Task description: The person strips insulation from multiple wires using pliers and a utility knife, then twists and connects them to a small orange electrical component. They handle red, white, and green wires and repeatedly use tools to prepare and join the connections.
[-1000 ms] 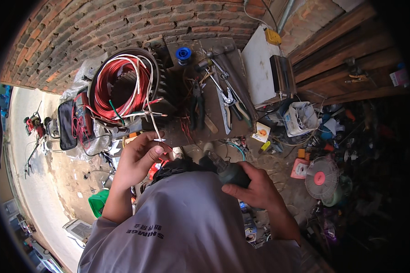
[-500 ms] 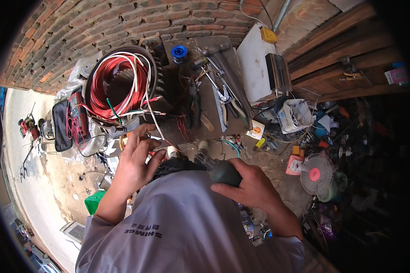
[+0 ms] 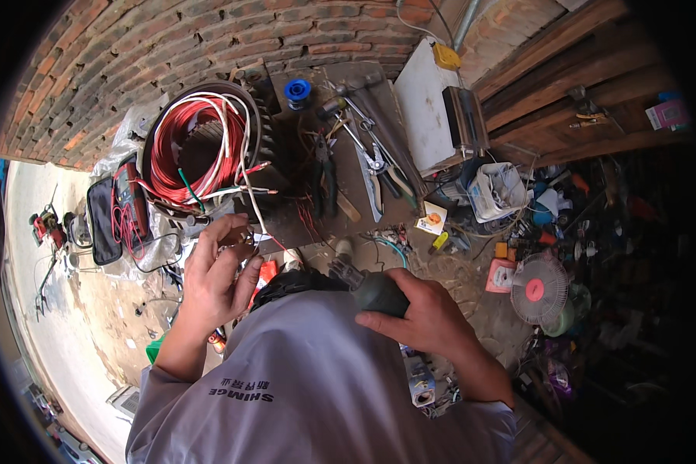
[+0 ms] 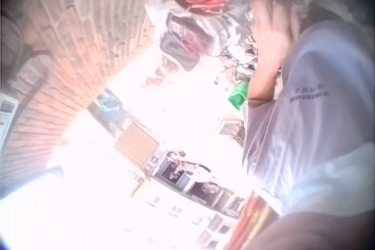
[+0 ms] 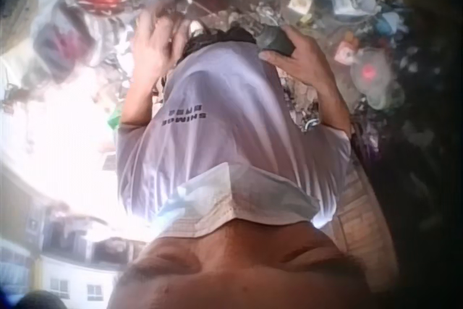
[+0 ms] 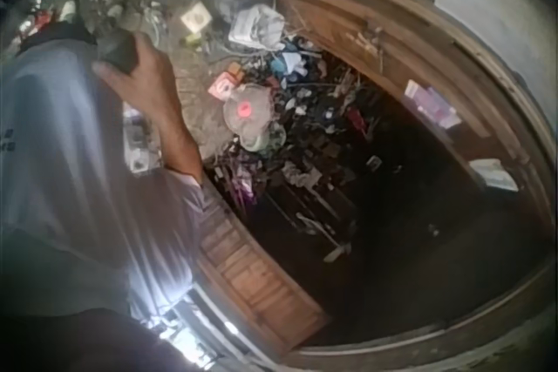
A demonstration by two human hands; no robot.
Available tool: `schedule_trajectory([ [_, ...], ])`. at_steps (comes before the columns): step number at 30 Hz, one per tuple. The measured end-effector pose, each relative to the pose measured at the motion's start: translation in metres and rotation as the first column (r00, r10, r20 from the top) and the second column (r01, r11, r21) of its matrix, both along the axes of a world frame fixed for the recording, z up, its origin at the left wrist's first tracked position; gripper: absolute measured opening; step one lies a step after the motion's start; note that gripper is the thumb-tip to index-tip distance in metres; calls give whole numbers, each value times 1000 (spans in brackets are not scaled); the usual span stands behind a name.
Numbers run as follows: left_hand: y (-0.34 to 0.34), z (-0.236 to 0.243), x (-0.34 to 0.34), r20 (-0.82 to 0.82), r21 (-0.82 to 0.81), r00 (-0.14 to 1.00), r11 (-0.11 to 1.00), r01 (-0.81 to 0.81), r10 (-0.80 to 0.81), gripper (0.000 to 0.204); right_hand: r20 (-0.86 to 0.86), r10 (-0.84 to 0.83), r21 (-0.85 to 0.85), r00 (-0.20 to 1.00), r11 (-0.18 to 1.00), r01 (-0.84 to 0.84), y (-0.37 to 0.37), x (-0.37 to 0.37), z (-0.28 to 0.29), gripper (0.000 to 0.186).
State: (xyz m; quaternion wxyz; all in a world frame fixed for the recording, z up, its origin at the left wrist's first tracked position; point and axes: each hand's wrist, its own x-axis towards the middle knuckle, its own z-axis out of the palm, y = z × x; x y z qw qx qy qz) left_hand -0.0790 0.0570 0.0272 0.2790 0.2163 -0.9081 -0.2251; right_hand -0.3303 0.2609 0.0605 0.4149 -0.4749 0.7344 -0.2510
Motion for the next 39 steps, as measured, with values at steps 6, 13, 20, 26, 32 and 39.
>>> schedule_trajectory([
  [6,-12,-5,-9,34,37,990,990,135,-136,14,-57,6,21,998,1000,-5,-3,6,4,57],
  [13,-20,-9,-10,8,61,980,979,196,-196,14,-76,-10,28,997,1000,13,-8,10,2,61],
  [20,-18,-12,-9,-12,101,982,977,189,-189,14,-108,-17,6,994,1000,18,-12,18,-2,59],
  [26,-18,-15,-9,-35,115,980,973,199,-196,15,-133,-35,-21,991,999,33,-22,28,-7,59],
  [32,-19,-16,-8,-37,116,978,971,210,-207,15,-136,-35,4,990,999,36,-33,35,-7,61],
  [39,-20,-16,-9,-54,116,975,969,218,-213,14,-113,-46,14,993,999,48,-38,39,-8,61],
])
